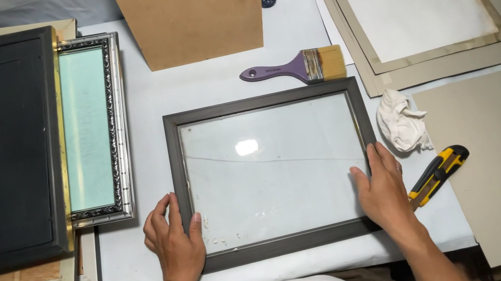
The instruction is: Cleaning a picture frame glass and then assembling the artwork and backing into the frame.
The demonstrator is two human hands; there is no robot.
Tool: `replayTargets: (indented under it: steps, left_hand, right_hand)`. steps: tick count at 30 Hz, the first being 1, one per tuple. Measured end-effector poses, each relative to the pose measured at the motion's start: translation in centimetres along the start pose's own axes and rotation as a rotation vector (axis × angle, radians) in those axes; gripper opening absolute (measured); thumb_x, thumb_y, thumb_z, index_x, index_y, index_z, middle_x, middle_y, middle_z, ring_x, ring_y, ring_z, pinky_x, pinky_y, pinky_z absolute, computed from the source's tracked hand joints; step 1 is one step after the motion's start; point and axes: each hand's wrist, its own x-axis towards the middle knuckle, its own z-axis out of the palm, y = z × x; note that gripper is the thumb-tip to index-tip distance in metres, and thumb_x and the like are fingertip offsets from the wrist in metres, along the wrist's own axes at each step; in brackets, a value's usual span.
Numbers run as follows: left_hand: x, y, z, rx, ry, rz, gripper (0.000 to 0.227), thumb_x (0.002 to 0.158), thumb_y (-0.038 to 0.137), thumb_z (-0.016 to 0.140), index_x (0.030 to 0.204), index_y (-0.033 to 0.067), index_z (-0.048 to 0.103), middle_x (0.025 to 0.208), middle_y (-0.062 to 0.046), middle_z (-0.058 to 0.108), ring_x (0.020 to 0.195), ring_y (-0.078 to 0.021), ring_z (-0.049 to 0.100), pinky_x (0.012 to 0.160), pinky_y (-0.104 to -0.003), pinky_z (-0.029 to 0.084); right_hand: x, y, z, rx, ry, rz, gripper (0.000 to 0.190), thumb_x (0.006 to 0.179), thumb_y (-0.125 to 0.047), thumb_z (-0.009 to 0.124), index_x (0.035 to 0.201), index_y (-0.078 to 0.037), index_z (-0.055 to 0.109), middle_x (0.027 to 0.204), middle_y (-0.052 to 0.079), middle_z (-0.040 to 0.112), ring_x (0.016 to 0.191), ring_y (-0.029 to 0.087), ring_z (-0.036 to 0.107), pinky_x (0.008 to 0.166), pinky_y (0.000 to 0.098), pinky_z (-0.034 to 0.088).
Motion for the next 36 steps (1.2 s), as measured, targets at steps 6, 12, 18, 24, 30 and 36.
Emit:
replayTargets:
  steps: [6,12,18,24,30,36]
  left_hand:
    - [-0.5,-0.3,0.2,-0.037,0.016,0.000,0.059,0.097,0.025,0.054,0.148,-0.0010,0.041,0.150,-0.015,0.040,0.137,-0.0330,0.032,0.111,-0.052,0.023]
    - [-0.5,0.3,-0.3,-0.067,0.066,0.007,0.057,0.092,0.019,0.059,0.143,-0.0012,0.046,0.151,-0.013,0.043,0.138,-0.0312,0.035,0.111,-0.050,0.025]
    - [1.9,0.9,-1.0,-0.154,-0.063,-0.092,0.064,0.099,0.033,0.053,0.154,0.0066,0.035,0.155,-0.014,0.038,0.141,-0.0350,0.031,0.111,-0.054,0.022]
    - [4.9,3.0,-1.4,-0.052,-0.163,-0.038,0.064,0.104,0.030,0.043,0.158,0.0002,0.025,0.164,-0.021,0.026,0.149,-0.0392,0.021,0.117,-0.057,0.016]
    - [5.6,4.3,-2.5,-0.105,-0.232,-0.124,0.073,0.104,0.044,0.044,0.160,0.0033,0.020,0.166,-0.023,0.018,0.154,-0.0403,0.012,0.121,-0.058,0.009]
    - [5.3,3.2,-2.4,-0.014,-0.253,-0.064,0.071,0.105,0.047,0.040,0.160,0.0038,0.024,0.166,-0.024,0.019,0.155,-0.0379,0.011,0.123,-0.055,0.002]
  right_hand:
    - [-1.6,0.4,0.2,0.047,0.025,-0.027,0.063,0.098,-0.021,0.053,0.148,0.014,0.037,0.157,0.034,0.033,0.143,0.046,0.035,0.114,0.0531,0.034]
    - [-2.1,1.5,0.7,0.025,0.082,-0.098,0.061,0.098,-0.019,0.054,0.148,0.013,0.040,0.155,0.032,0.037,0.140,0.046,0.039,0.111,0.0531,0.036]
    - [2.8,3.3,0.9,-0.017,0.265,-0.477,0.049,0.099,-0.016,0.064,0.142,0.007,0.057,0.139,0.027,0.057,0.131,0.043,0.053,0.113,0.0491,0.040]
    - [8.4,-0.8,1.0,-0.165,-0.035,-0.335,0.075,0.106,-0.046,0.045,0.155,0.009,0.033,0.164,0.030,0.028,0.154,0.044,0.021,0.125,0.0578,0.016]
    - [10.3,-3.0,1.4,-0.063,0.129,-0.396,0.064,0.103,-0.039,0.058,0.151,0.002,0.046,0.156,0.024,0.042,0.148,0.041,0.036,0.121,0.0581,0.025]
    - [19.8,-11.6,3.3,0.135,0.205,-0.679,0.066,0.098,-0.037,0.075,0.147,0.002,0.053,0.147,0.025,0.050,0.140,0.042,0.044,0.118,0.0523,0.031]
